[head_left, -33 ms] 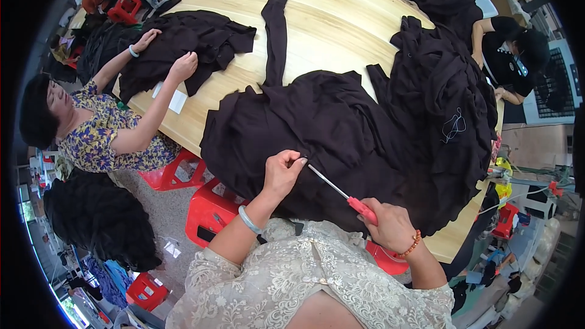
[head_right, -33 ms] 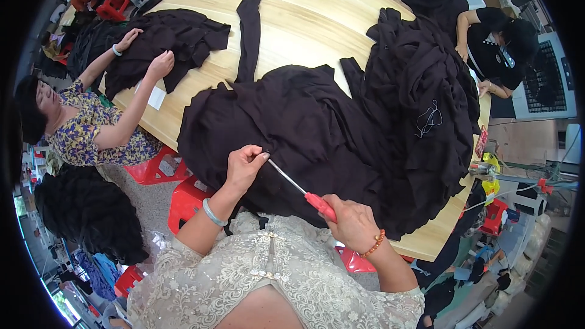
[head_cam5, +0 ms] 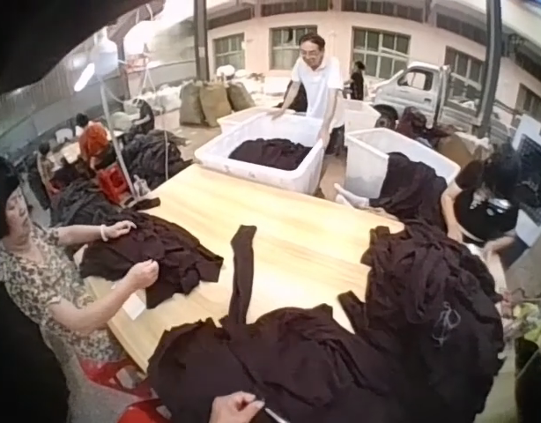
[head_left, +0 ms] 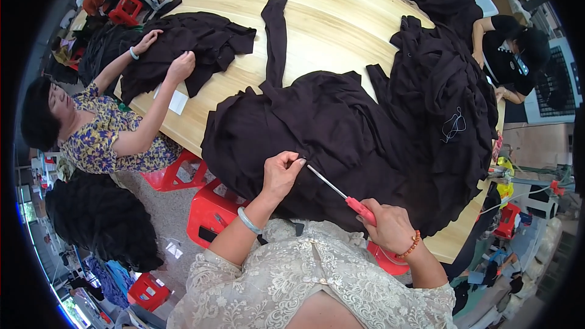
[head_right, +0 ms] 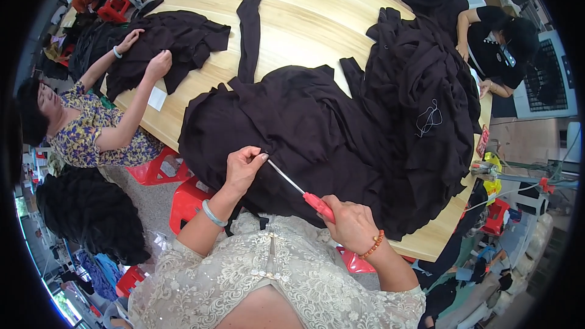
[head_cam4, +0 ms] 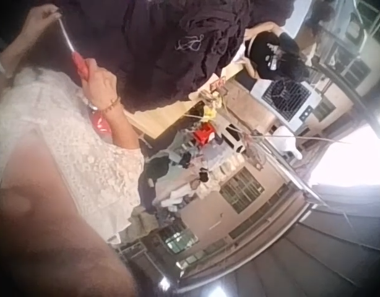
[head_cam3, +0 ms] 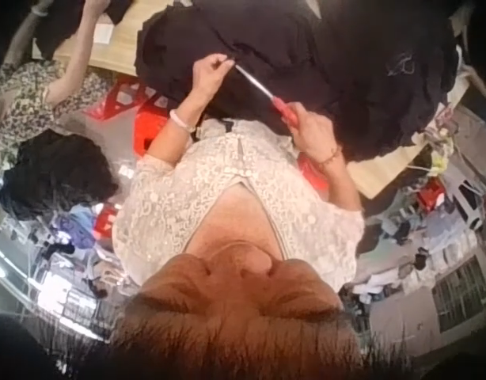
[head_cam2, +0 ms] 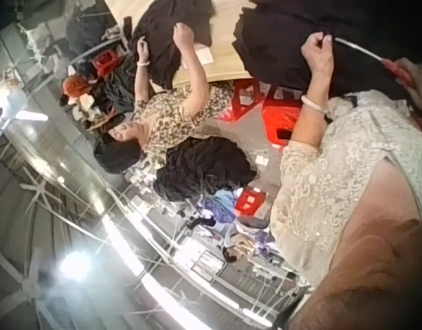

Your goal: Trimming loose threads and excess material from black garments using scissors.

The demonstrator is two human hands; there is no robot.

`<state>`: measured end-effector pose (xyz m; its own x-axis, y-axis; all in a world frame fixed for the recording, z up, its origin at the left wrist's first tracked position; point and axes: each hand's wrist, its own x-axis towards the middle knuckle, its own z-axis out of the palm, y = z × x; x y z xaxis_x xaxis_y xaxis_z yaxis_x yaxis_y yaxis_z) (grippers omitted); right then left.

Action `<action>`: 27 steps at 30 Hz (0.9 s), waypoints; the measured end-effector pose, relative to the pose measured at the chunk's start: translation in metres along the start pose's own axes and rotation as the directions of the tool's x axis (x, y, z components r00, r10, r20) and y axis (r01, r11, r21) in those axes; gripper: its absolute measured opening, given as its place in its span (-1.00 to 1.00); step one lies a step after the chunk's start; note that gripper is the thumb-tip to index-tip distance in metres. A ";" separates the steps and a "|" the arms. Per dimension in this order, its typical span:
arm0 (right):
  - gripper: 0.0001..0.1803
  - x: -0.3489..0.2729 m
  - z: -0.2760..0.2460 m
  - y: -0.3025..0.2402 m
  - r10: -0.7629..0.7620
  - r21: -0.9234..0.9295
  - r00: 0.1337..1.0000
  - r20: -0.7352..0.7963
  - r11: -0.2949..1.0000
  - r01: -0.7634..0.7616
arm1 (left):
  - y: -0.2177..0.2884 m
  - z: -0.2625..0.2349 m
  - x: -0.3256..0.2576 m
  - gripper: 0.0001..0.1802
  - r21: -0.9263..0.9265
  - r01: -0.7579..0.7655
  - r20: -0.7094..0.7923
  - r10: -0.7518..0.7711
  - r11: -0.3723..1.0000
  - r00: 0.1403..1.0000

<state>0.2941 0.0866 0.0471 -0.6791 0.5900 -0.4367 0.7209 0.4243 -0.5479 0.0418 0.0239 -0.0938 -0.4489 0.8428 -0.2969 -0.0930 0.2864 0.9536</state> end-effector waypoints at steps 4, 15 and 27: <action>-0.72 0.005 0.000 0.003 0.022 -0.014 1.000 -0.010 1.000 -0.022 | 0.000 0.001 -0.009 -0.94 -0.090 0.026 0.014 -0.025 0.996 1.000; -0.70 0.001 0.009 0.027 -0.117 0.128 0.988 -0.101 0.983 0.130 | 0.016 -0.008 -0.054 -0.60 -0.062 -0.009 -0.158 -0.001 0.998 0.988; -0.64 -0.025 0.011 0.040 -0.041 0.069 0.992 -0.121 0.996 0.050 | 0.001 0.009 -0.065 -0.65 0.203 -0.144 -0.004 0.148 0.969 0.989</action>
<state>0.3381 0.0815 0.0281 -0.6868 0.6505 -0.3242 0.6749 0.4052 -0.6167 0.0790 -0.0263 -0.0737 -0.4614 0.8740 -0.1524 0.1550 0.2486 0.9561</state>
